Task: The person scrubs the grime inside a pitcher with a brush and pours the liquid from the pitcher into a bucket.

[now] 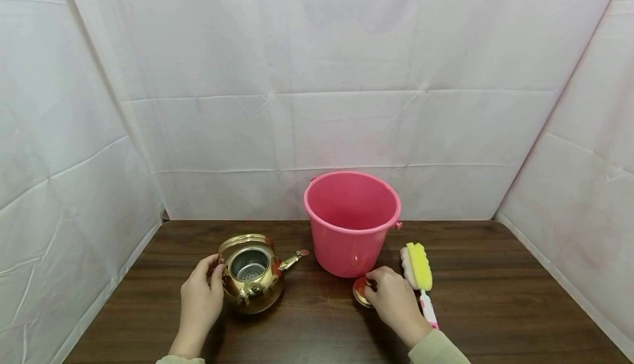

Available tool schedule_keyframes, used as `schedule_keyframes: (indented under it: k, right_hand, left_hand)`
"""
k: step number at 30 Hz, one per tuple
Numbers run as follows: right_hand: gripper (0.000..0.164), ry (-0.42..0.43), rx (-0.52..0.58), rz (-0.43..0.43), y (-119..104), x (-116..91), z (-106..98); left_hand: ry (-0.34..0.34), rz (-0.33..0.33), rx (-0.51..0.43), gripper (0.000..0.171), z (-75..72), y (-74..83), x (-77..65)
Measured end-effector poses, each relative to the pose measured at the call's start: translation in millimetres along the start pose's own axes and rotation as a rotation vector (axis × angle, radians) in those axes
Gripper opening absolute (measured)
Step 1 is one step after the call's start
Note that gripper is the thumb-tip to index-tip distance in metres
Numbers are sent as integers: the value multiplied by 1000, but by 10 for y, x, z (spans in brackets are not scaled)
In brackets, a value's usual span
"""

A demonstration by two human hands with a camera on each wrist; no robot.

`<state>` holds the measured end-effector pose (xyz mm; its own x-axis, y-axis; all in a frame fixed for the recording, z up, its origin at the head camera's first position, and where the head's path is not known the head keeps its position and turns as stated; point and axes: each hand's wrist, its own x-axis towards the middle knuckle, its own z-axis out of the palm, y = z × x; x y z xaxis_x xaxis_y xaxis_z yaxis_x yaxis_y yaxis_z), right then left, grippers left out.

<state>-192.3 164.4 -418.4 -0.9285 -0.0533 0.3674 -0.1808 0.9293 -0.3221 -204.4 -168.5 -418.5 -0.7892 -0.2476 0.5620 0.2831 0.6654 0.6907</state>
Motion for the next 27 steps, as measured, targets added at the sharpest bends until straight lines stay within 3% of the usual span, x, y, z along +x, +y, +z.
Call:
schedule_keyframes:
  k: [19, 27]
  right_hand:
    - [14, -47, -34, -4, 37, -10, 7]
    - [11, -67, -41, -9, 58, -8, 21]
  left_hand:
    - [-13, -24, 2, 21, 5, -11, 7]
    - [11, 6, 3, 20, 4, 2, 3]
